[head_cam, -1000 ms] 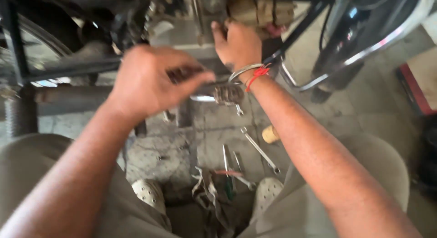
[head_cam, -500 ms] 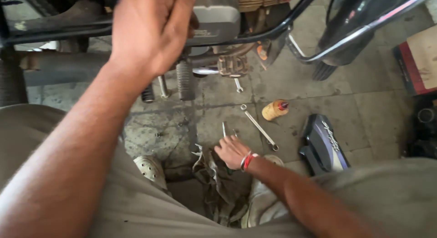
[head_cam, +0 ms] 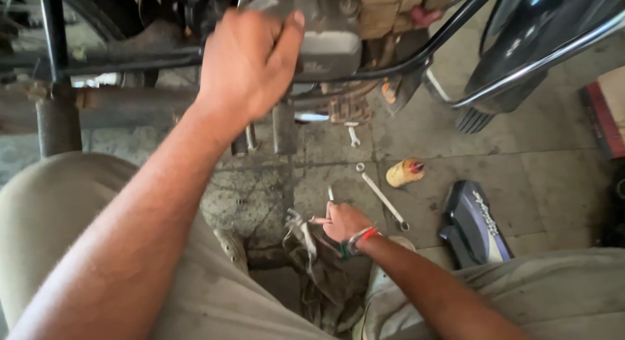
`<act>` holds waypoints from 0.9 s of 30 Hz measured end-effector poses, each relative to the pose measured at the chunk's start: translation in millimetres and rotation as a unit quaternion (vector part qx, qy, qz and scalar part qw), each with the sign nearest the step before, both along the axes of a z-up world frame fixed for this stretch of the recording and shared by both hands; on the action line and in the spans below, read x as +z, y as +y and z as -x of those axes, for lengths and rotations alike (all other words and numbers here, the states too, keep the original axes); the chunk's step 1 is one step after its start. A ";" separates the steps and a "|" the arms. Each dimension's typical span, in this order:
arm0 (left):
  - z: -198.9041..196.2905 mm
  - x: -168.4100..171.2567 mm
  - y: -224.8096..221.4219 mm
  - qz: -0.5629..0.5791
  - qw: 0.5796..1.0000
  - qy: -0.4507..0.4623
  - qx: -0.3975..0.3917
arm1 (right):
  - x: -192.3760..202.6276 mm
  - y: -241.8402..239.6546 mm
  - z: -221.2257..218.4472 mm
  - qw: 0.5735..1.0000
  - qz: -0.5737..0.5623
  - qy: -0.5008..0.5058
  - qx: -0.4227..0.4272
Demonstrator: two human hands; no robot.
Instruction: Pouring engine oil into a motorcycle and performing various repairs and adjustments on the engine using hand tools.
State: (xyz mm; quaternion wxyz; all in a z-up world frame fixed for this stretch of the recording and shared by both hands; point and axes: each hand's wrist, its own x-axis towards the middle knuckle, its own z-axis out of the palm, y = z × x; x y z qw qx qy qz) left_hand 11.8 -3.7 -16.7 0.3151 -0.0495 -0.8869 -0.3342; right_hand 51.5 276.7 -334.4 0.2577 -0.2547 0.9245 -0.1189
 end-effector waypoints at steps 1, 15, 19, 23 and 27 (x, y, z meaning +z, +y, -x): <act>1.7 1.9 1.3 0.022 0.999 -0.025 0.024 | 12.2 -0.2 6.3 0.999 0.037 0.007 -0.005; -4.2 21.8 19.9 0.071 0.988 -0.133 0.046 | 235.6 61.6 41.3 0.904 0.382 -0.129 -0.145; -5.0 23.1 49.1 0.134 0.959 -0.238 0.078 | 277.2 49.5 60.6 0.760 0.547 -0.256 -0.241; 9.0 2.6 71.3 -0.099 0.966 -0.235 -0.048 | 298.7 17.9 82.9 0.718 0.554 -0.330 -0.264; 39.1 -42.2 69.8 -0.051 0.951 -0.295 -0.070 | 283.4 -5.1 107.8 0.678 0.575 -0.373 -0.265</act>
